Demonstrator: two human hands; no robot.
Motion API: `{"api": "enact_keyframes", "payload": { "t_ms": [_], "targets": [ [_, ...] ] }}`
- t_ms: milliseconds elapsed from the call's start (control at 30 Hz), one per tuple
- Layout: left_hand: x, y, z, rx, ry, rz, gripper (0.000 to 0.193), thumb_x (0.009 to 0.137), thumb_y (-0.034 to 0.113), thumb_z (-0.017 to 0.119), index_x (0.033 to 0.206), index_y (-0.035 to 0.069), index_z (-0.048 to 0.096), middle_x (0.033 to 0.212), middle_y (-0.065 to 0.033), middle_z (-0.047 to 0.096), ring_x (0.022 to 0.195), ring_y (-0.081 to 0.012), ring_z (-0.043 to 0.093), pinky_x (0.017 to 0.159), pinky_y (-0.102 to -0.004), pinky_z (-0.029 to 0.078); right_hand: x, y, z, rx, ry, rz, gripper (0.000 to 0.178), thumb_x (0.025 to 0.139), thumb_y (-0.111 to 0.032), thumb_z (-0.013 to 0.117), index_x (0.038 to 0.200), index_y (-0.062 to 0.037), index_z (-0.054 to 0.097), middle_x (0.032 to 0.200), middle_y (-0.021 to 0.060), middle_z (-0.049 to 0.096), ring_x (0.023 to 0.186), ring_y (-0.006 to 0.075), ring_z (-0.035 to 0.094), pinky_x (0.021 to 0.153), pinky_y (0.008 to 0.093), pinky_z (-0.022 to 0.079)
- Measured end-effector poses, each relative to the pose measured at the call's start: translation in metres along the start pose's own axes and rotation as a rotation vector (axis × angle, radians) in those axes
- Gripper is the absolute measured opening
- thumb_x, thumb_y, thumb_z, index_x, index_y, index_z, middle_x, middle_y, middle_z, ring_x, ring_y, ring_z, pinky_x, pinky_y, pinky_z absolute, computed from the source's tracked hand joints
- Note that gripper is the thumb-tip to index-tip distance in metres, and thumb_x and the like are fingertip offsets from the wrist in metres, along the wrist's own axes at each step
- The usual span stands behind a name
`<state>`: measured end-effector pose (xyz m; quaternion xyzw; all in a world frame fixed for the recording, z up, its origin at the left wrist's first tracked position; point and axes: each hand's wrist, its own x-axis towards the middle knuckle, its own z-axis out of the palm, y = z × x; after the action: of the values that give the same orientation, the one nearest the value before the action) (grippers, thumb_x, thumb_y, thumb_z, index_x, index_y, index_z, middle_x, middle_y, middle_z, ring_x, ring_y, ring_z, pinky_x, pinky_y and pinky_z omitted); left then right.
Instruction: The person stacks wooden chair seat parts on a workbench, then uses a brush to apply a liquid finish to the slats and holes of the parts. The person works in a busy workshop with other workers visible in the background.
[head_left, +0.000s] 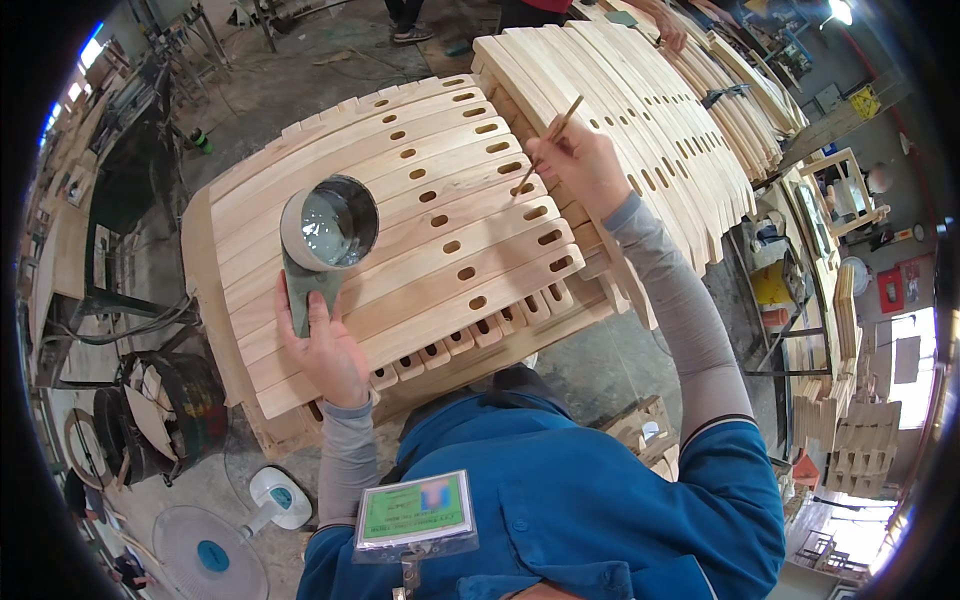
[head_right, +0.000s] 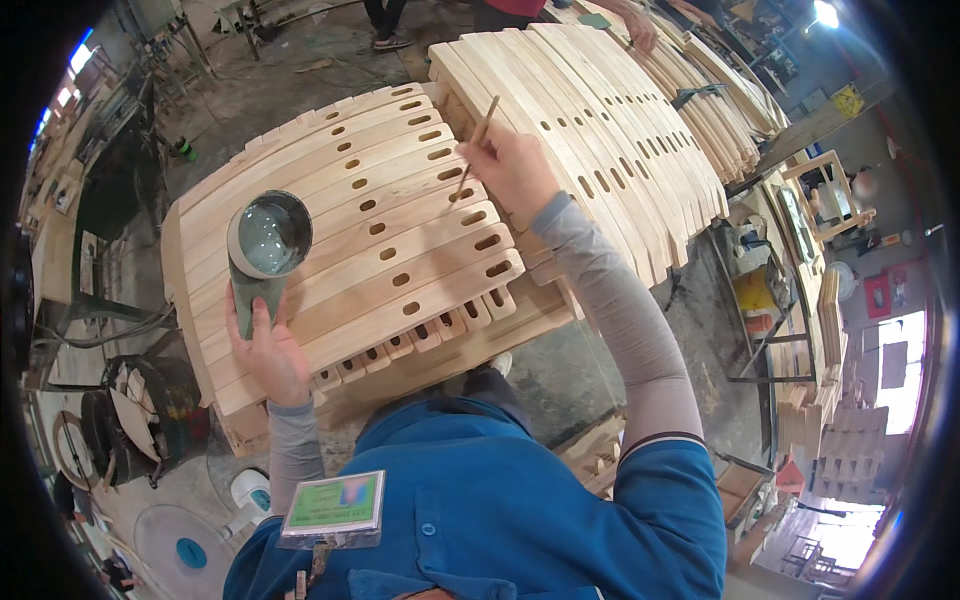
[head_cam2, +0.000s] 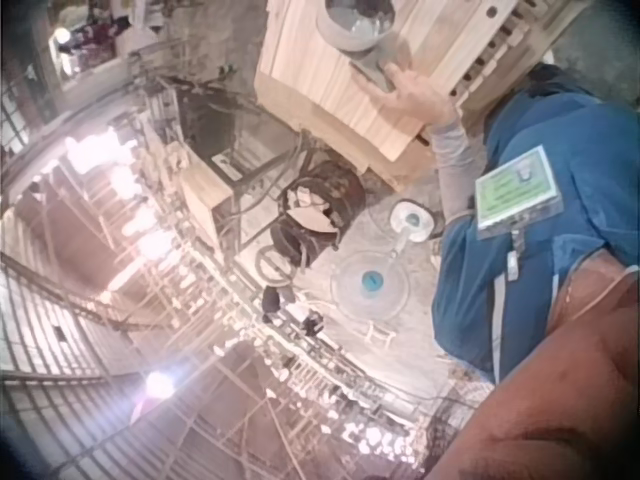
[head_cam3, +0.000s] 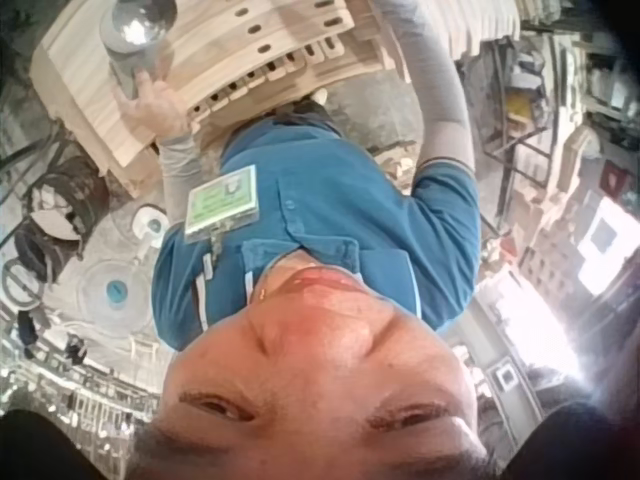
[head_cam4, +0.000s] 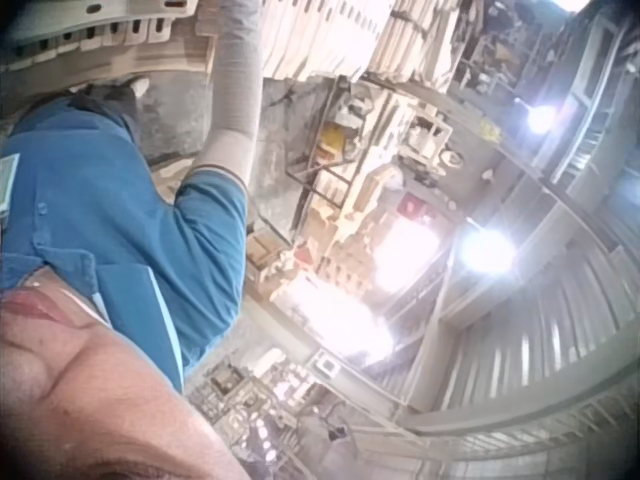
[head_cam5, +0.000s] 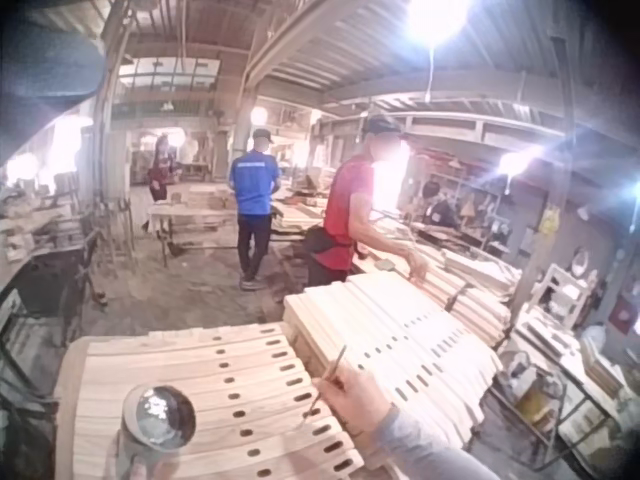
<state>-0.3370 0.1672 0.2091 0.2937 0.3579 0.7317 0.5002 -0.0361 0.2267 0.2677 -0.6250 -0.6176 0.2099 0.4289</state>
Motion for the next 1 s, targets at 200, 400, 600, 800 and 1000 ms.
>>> {"api": "enact_keyframes", "payload": {
  "t_ms": [200, 400, 600, 800, 1000],
  "targets": [
    [0.001, -0.001, -0.002, -0.014, -0.009, 0.017, 0.044, 0.088, 0.000, 0.044, 0.129, 0.000, 0.029, 0.124, -0.0123, 0.041, 0.112, -0.0211, 0.043, 0.096, -0.0364, 0.035, 0.002, -0.009, 0.005, -0.102, -0.005, -0.152, 0.020, 0.077, -0.018, 0.063, 0.077, 0.0012, 0.056, 0.059, 0.0134, 0.057, 0.051, 0.0238, 0.057, 0.051, 0.0319, 0.045],
    [0.000, -0.001, -0.004, -0.027, -0.008, 0.025, 0.044, 0.088, 0.000, 0.044, 0.129, -0.002, 0.028, 0.124, -0.0127, 0.041, 0.111, -0.0211, 0.044, 0.096, -0.0364, 0.035, 0.011, -0.016, -0.007, -0.186, -0.024, -0.003, 0.017, 0.080, -0.013, 0.062, 0.078, 0.0022, 0.054, 0.065, 0.0048, 0.059, 0.059, 0.0082, 0.058, 0.055, 0.0203, 0.048],
    [0.000, -0.002, -0.003, -0.040, -0.018, -0.028, 0.042, 0.088, 0.002, 0.045, 0.126, -0.003, 0.030, 0.122, -0.0133, 0.043, 0.109, -0.0218, 0.046, 0.095, -0.0396, 0.038, 0.007, -0.013, -0.009, 0.053, -0.042, 0.008, 0.013, 0.082, -0.010, 0.060, 0.081, 0.0026, 0.055, 0.068, 0.0060, 0.060, 0.063, 0.0103, 0.060, 0.057, 0.0204, 0.049],
    [0.001, -0.005, -0.005, -0.053, -0.030, -0.049, 0.031, 0.088, 0.006, 0.048, 0.116, -0.005, 0.041, 0.111, -0.0129, 0.051, 0.100, -0.0218, 0.052, 0.090, -0.0430, 0.045, -0.007, -0.027, -0.046, 0.204, -0.044, -0.055, 0.006, 0.083, -0.002, 0.051, 0.087, 0.0029, 0.052, 0.074, 0.0078, 0.061, 0.066, 0.0124, 0.058, 0.061, 0.0228, 0.048],
    [-0.013, 0.011, 0.020, 0.107, -0.123, -0.113, 0.024, 0.088, 0.009, 0.049, 0.106, -0.005, 0.051, 0.103, -0.0106, 0.056, 0.095, -0.0193, 0.055, 0.085, -0.0387, 0.048, -0.061, -0.099, -0.016, 0.432, -0.011, -0.274, 0.006, 0.081, 0.000, 0.057, 0.085, 0.0030, 0.054, 0.079, 0.0123, 0.063, 0.073, 0.0150, 0.062, 0.065, 0.0244, 0.052]
  ]
}}
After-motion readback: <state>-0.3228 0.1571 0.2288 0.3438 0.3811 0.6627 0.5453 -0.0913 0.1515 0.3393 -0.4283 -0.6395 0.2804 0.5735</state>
